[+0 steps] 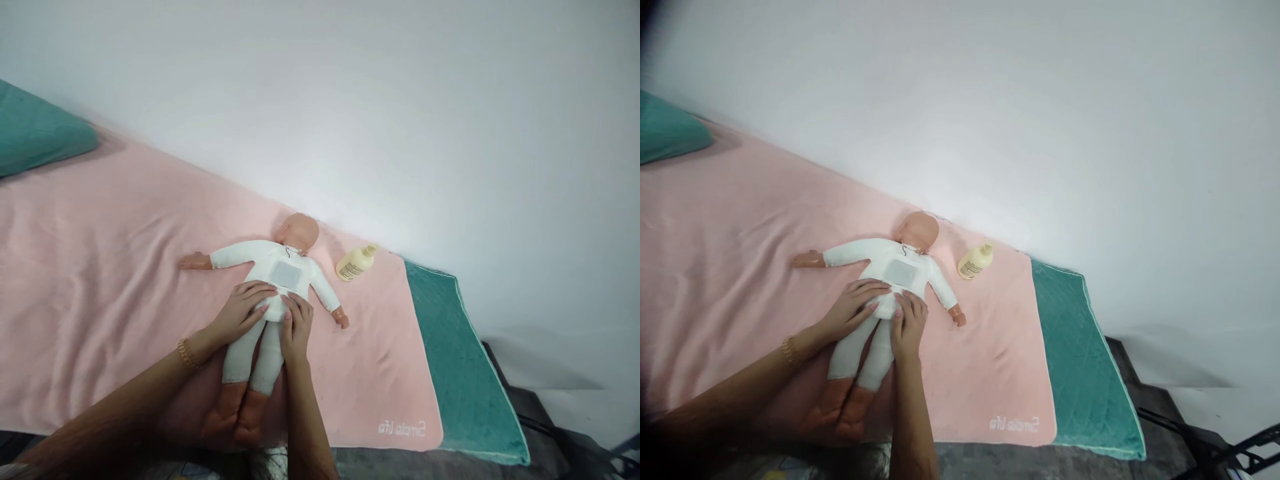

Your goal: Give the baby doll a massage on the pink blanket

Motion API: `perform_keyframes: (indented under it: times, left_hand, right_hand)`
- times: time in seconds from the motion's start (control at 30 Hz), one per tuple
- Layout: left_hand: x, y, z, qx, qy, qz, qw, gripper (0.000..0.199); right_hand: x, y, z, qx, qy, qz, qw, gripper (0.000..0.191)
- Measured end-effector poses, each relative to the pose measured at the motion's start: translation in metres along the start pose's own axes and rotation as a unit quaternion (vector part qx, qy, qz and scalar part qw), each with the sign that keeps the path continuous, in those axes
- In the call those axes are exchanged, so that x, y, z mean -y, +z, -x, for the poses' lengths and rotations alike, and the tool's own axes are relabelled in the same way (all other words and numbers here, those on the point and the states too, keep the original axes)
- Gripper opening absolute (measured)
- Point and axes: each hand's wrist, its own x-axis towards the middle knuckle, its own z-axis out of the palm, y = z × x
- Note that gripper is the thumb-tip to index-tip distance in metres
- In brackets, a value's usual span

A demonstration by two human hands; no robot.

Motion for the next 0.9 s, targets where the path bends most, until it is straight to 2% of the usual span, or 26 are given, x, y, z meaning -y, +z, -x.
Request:
perform_keyframes:
  times: [0.33, 0.53, 0.9]
  left_hand:
    - [-0.0025, -0.0006, -0.0013, 0.004, -0.016, 0.005, 1.000, 0.036]
    - [-0.0069, -0.0034, 0.0015, -0.009, 0.007, 0.009, 1.000, 0.037]
    - [-0.0057, -0.0015, -0.0011, -0.008, -0.006, 0.004, 1.000, 0.039]
  right_hand:
    - [-0.0004, 0.0012, -0.0004, -0.006, 0.004, -0.008, 1.000, 0.037]
    - [-0.0029, 0.0014, 0.0043, -0.021, -0.014, 0.001, 1.000, 0.039]
    - [-0.0048, 0.0042, 0.0027, -0.021, 0.009, 0.001, 1.000, 0.041]
